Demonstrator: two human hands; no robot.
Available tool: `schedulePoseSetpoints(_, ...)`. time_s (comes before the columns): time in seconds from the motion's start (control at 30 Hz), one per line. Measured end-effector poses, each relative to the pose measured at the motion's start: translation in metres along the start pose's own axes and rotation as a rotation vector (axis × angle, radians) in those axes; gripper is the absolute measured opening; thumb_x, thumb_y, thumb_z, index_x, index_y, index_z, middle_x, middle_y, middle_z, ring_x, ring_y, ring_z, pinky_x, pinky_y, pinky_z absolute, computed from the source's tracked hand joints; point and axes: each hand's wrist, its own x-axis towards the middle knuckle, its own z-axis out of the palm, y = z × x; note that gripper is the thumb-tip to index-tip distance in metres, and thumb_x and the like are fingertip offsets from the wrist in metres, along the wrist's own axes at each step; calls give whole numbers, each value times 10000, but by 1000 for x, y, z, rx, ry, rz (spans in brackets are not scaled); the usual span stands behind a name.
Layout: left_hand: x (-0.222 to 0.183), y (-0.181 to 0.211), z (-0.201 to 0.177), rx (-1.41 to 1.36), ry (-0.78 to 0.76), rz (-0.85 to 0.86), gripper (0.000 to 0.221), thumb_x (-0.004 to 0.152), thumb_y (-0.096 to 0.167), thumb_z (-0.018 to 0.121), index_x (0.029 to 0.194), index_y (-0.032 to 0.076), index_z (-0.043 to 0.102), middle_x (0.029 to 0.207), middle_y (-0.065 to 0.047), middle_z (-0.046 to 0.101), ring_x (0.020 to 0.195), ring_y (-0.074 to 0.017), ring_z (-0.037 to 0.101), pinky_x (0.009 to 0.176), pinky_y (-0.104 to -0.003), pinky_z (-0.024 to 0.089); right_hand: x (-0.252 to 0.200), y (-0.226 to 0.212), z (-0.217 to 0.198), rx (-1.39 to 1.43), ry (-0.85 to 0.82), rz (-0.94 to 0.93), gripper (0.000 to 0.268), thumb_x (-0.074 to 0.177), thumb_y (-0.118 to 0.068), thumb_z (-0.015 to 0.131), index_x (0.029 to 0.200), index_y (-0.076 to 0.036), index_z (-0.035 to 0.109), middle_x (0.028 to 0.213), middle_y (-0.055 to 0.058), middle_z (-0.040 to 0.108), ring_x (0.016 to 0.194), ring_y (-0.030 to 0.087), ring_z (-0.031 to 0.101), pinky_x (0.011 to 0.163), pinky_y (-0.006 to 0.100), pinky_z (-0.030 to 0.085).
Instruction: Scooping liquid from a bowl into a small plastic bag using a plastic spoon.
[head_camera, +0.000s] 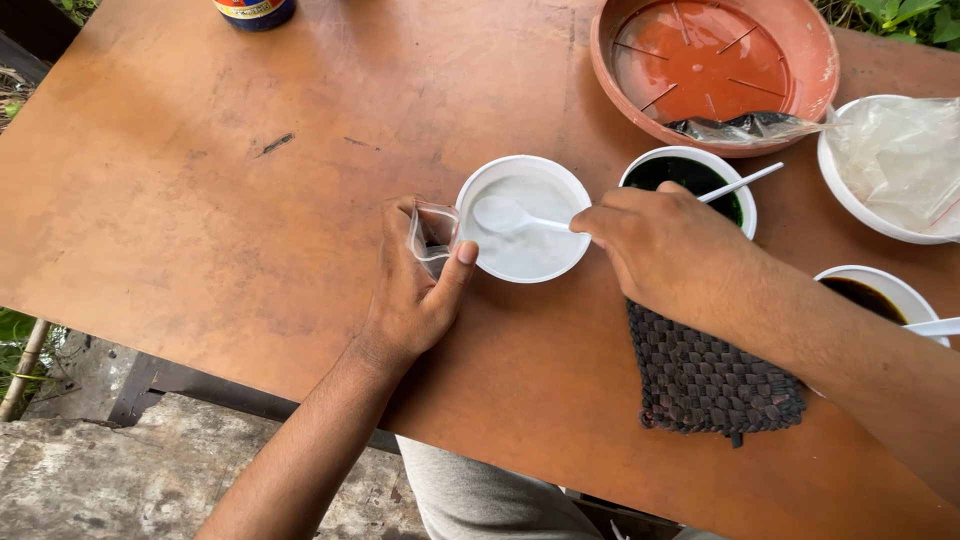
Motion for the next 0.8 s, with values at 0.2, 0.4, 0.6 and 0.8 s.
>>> schedulePoseSetpoints(0.2,2,24,0,-12,-31,-147,435,966,392,600,1119,58,368,991,-44,538,869,-150,538,810,-308,470,-18,-10,-12,-134,-66,-20,286,907,-3,561,1110,-193,628,685,-20,503,589,217,520,604,380,429)
schedulePoseSetpoints(0.4,4,24,1,6,-35,-117,392,971,355,612,1088,55,388,948,-41,522,850,-155,529,797,-305,458,-17,-19,-6,21,-59,1,378,913,5,536,1233,-141,673,827,-11,618,716,223,607,663,393,443)
schedulePoseSetpoints(0.6,6,26,-1,11,-61,-105,396,967,363,613,1070,59,381,931,-36,534,843,-154,543,785,-310,459,-1,-6,6,-60,-16,11,406,876,54,570,1208,-150,685,806,-16,615,631,235,586,705,397,473)
schedulePoseSetpoints(0.8,7,24,-3,45,-86,-164,462,933,404,632,1091,59,368,912,-25,554,786,-159,570,697,-332,481,-10,3,-17,-363,-169,-79,217,887,-34,566,936,-241,608,847,-150,567,745,120,552,585,359,390)
